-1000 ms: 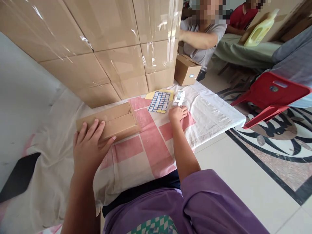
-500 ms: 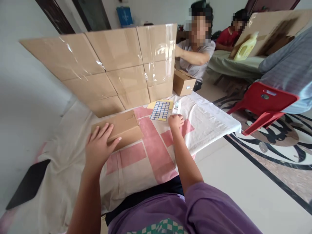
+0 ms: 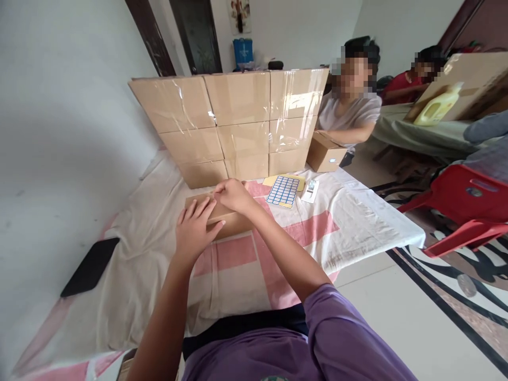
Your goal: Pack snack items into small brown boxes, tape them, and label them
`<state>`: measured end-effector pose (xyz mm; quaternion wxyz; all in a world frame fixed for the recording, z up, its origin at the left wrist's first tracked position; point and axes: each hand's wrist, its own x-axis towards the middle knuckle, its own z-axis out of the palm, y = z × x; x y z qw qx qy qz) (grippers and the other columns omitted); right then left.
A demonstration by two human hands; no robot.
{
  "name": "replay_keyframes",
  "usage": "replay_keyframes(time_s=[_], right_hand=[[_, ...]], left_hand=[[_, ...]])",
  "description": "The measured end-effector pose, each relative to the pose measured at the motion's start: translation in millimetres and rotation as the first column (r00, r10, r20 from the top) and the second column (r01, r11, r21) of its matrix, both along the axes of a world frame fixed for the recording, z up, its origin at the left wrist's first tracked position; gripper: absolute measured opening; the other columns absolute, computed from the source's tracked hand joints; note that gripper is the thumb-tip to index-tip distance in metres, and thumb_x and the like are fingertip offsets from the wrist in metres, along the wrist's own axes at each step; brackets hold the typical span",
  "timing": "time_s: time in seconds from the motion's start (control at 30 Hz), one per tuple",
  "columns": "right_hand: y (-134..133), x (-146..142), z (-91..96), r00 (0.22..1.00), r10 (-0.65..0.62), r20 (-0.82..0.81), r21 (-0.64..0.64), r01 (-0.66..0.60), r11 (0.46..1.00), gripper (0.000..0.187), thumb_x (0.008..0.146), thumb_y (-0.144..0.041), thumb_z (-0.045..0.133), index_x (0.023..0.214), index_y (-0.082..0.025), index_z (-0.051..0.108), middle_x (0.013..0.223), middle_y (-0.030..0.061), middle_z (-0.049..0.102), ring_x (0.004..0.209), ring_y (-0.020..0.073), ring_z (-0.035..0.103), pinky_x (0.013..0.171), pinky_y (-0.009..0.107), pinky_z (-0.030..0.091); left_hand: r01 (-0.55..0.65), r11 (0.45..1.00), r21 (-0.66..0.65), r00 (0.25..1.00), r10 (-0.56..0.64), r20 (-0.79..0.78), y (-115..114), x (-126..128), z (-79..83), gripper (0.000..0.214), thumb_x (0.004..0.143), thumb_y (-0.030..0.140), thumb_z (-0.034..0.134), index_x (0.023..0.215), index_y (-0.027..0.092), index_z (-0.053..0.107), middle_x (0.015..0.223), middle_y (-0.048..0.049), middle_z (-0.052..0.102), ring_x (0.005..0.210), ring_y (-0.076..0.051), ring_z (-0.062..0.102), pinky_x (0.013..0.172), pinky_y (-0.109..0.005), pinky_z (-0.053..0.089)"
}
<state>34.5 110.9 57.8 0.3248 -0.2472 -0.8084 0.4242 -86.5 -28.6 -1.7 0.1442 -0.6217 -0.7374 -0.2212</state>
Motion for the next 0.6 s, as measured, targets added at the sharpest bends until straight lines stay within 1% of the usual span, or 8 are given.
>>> replay_keyframes(time_s=[0.07, 0.13, 0.27, 0.37, 0.4, 0.47, 0.53, 0.6], right_hand=[[5.7, -3.9, -7.1, 0.998, 0.068, -0.010, -0.041, -0.068, 0.997, 0.013, 0.080, -0.014, 0.062, 0.078, -0.017, 0.074, 0.082, 0.0025, 0.074, 0.081, 0.0168, 0.068, 0.080, 0.029, 0.050], [10.2, -4.0, -14.5, 0.993, 0.110, -0.040, -0.087, -0.113, 0.990, 0.011, 0.080, -0.014, 0.061, 0.080, -0.016, 0.072, 0.079, 0.0017, 0.074, 0.080, 0.0158, 0.069, 0.079, 0.027, 0.051], [12.1, -0.1, -22.2, 0.990, 0.134, -0.045, -0.092, -0.138, 0.986, 0.008, 0.078, -0.015, 0.060, 0.081, -0.017, 0.067, 0.076, 0.0003, 0.071, 0.078, 0.0147, 0.068, 0.077, 0.026, 0.050], [8.9, 4.0, -19.0, 0.992, 0.124, -0.032, -0.079, -0.127, 0.989, 0.011, 0.078, -0.016, 0.060, 0.086, -0.016, 0.067, 0.074, -0.0006, 0.069, 0.074, 0.0140, 0.065, 0.073, 0.026, 0.048], [7.5, 5.6, -16.7, 0.992, 0.124, -0.019, -0.077, -0.125, 0.989, 0.018, 0.078, -0.016, 0.059, 0.093, -0.016, 0.069, 0.074, -0.0012, 0.069, 0.073, 0.0137, 0.064, 0.071, 0.026, 0.047], [5.2, 9.0, -11.5, 0.988, 0.152, 0.026, -0.086, -0.150, 0.985, 0.045, 0.078, -0.014, 0.059, 0.122, -0.018, 0.067, 0.075, -0.0029, 0.069, 0.069, 0.0133, 0.061, 0.066, 0.025, 0.045], [3.6, 11.6, -7.6, 0.980, 0.189, 0.065, -0.107, -0.182, 0.978, 0.074, 0.078, -0.012, 0.058, 0.151, -0.022, 0.049, 0.076, -0.0049, 0.069, 0.067, 0.0132, 0.058, 0.062, 0.024, 0.042], [2.8, 12.2, -6.4, 0.979, 0.190, 0.078, -0.101, -0.182, 0.978, 0.086, 0.080, -0.011, 0.057, 0.162, -0.022, 0.034, 0.077, -0.0050, 0.070, 0.068, 0.0134, 0.058, 0.062, 0.024, 0.042]], left_hand=[[0.008, 0.999, 0.032, 1.000, -0.008, 0.002, -0.1, -0.5, -2.3, 0.062, 0.095, 0.051, 0.056, 0.151, 0.027, 0.054, 0.159, -0.0044, 0.052, 0.149, -0.039, 0.043, 0.124, -0.059, 0.030], [0.014, 0.999, 0.046, 1.000, -0.014, 0.005, 0.1, -1.1, -3.6, 0.060, 0.095, 0.051, 0.056, 0.150, 0.028, 0.056, 0.158, -0.0043, 0.053, 0.149, -0.039, 0.044, 0.123, -0.059, 0.030], [0.007, 0.999, 0.049, 1.000, -0.007, 0.009, 1.1, -1.6, -4.4, 0.056, 0.094, 0.051, 0.057, 0.146, 0.030, 0.059, 0.157, -0.0032, 0.053, 0.148, -0.039, 0.044, 0.123, -0.057, 0.030], [0.005, 0.999, 0.052, 1.000, -0.005, 0.005, 1.6, -1.4, -5.4, 0.056, 0.095, 0.052, 0.055, 0.146, 0.029, 0.059, 0.158, -0.0027, 0.052, 0.149, -0.039, 0.044, 0.124, -0.056, 0.029], [0.007, 0.999, 0.053, 1.000, -0.007, 0.004, 1.7, -1.4, -5.9, 0.056, 0.096, 0.053, 0.054, 0.146, 0.028, 0.059, 0.158, -0.0029, 0.052, 0.149, -0.038, 0.043, 0.124, -0.056, 0.028], [0.005, 0.998, 0.059, 1.000, -0.006, 0.014, 1.8, -1.5, -7.1, 0.061, 0.095, 0.053, 0.055, 0.151, 0.026, 0.053, 0.157, -0.0053, 0.054, 0.149, -0.038, 0.043, 0.124, -0.055, 0.027], [0.001, 0.997, 0.075, 0.999, -0.004, 0.042, 2.1, -1.7, -8.3, 0.075, 0.093, 0.053, 0.058, 0.158, 0.020, 0.041, 0.154, -0.0104, 0.057, 0.148, -0.037, 0.044, 0.123, -0.055, 0.027], [-0.003, 0.995, 0.103, 0.998, -0.004, 0.070, 2.1, -1.9, -9.0, 0.085, 0.091, 0.054, 0.061, 0.160, 0.014, 0.032, 0.153, -0.0153, 0.057, 0.147, -0.037, 0.046, 0.123, -0.054, 0.028]])
